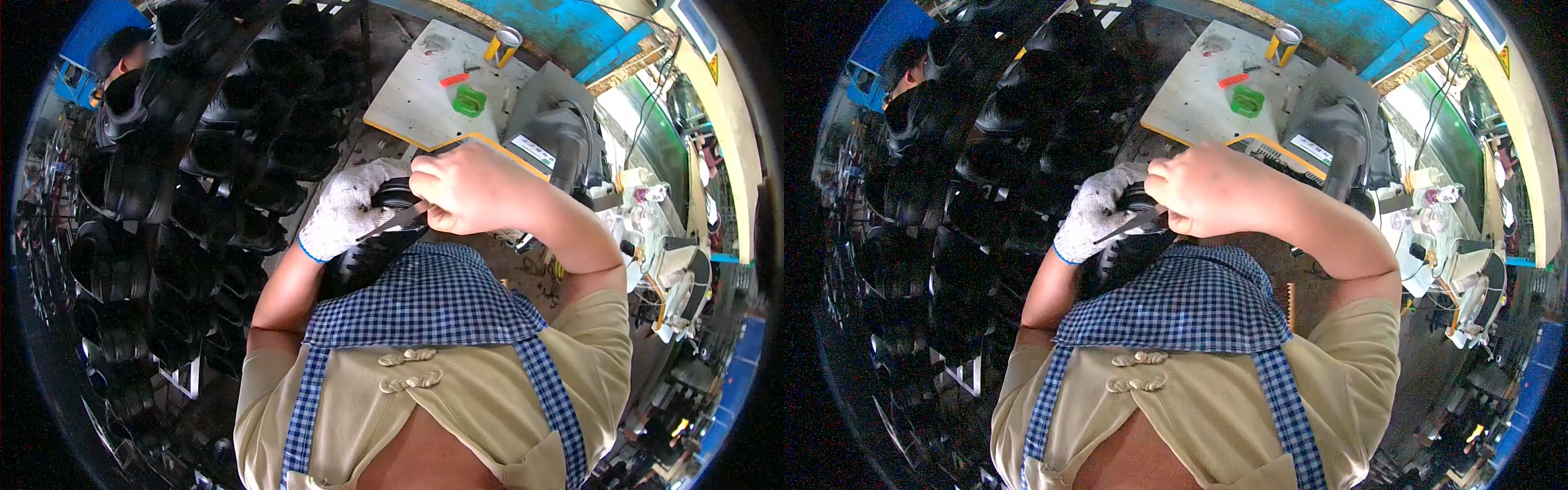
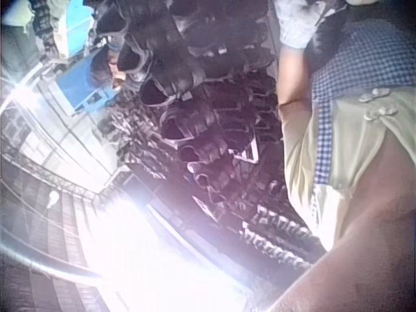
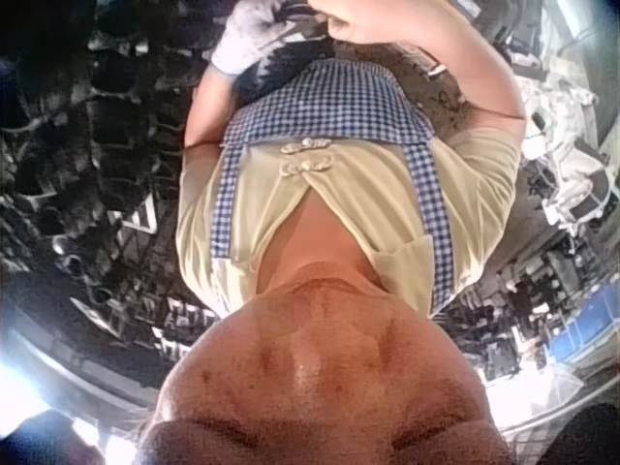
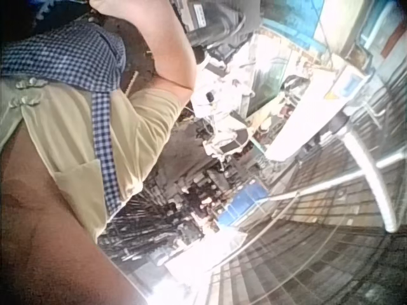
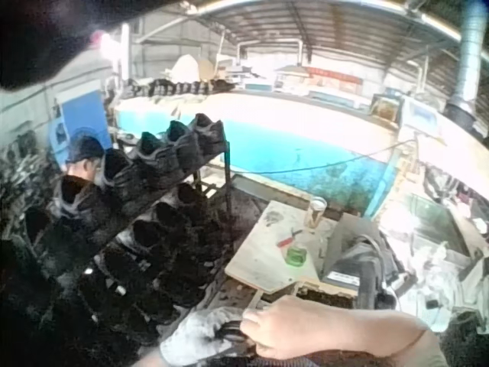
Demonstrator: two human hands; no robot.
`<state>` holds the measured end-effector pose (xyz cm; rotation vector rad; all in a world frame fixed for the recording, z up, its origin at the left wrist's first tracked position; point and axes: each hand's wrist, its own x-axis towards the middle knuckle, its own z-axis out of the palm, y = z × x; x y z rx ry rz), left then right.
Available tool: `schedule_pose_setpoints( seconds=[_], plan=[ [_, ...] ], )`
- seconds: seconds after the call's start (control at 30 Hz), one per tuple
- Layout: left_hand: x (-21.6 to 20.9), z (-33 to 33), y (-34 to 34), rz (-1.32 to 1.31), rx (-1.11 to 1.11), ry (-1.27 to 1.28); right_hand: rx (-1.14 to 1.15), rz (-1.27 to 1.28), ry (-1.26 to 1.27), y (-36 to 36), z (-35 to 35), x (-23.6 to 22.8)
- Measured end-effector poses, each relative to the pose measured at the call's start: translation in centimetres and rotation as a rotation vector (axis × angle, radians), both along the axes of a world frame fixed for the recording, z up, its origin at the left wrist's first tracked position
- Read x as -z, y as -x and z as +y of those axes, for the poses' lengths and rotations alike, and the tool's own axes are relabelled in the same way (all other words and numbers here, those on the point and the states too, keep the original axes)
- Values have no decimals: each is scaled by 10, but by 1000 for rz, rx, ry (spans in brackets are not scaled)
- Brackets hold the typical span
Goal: The person uses a small knife to trim excess material from the edges of black shoes hanging on a rack. They handle the shoes one at a time, scraping the tool along the seams and soles to remove loose bits.
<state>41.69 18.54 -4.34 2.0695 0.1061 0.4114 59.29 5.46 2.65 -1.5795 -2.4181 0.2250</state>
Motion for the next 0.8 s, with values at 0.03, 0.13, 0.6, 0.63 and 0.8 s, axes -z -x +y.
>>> schedule_pose_setpoints(
  seconds=[0.03, 0.13, 0.6, 0.63, 0.8],
  plan=[
    [-1, 1, 1, 8, 6, 12, 1, 83, -8, -3, 1, 4],
    [-2, 0, 6, -22, 17, 154, 44, 327, -12, -8, 3, 12],
    [-14, 10, 18, -51, -229, 458, 300, 380, -226, 13, -34, 27],
    [-15, 9, 19, -49, -226, 468, 324, 364, -257, 16, -34, 26],
    [-11, 13, 20, -98, -231, 257, 390, 204, -394, 27, -33, 30]
  ],
)
